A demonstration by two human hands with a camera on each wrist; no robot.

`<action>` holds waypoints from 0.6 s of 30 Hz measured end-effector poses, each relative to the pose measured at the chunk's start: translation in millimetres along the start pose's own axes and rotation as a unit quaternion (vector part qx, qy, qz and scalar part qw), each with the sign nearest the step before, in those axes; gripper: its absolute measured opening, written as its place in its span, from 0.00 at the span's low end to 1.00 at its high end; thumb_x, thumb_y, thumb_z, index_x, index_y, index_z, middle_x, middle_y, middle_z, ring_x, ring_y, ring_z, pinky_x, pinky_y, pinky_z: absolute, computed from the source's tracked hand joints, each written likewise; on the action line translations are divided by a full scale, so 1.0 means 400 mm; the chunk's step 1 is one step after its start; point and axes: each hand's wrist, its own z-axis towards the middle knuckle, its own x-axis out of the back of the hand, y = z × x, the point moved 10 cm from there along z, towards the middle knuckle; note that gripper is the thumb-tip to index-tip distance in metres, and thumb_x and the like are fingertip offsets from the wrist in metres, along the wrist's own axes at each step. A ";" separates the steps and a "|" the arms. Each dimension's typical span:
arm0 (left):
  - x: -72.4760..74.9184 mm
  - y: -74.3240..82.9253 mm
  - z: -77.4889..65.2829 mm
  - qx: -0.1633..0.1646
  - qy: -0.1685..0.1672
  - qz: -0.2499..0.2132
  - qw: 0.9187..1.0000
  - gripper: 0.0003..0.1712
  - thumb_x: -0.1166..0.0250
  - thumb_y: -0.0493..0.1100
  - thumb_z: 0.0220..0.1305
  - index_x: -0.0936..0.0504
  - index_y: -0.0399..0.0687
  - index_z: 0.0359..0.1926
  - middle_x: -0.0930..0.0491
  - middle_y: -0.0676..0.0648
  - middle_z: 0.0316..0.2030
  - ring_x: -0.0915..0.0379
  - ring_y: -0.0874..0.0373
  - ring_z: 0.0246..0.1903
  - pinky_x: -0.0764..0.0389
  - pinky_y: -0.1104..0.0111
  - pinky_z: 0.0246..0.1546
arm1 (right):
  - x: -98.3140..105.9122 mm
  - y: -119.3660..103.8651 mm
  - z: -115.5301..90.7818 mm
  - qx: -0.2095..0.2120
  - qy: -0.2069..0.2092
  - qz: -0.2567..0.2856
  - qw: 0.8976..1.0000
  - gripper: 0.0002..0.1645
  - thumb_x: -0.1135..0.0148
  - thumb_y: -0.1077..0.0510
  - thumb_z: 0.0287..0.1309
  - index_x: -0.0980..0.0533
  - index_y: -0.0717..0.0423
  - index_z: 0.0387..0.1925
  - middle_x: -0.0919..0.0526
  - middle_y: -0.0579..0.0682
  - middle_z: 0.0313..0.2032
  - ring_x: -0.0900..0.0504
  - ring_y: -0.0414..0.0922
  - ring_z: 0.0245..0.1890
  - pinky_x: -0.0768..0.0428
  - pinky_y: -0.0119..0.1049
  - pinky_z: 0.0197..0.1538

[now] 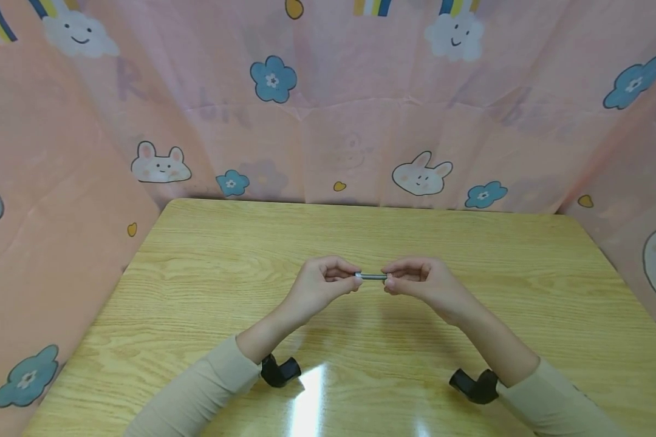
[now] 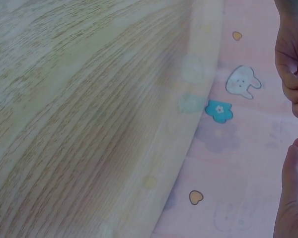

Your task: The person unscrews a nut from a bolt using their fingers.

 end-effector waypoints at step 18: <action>-0.001 -0.001 0.000 0.002 0.001 0.002 1.000 0.10 0.36 0.35 0.59 0.20 0.35 0.42 0.17 0.39 0.35 0.19 0.51 0.35 0.20 0.66 0.39 | 0.004 -0.007 -0.002 0.010 0.008 -0.010 1.000 0.14 0.37 0.65 0.56 0.23 0.67 0.44 0.17 0.48 0.34 0.17 0.42 0.35 0.20 0.35 0.44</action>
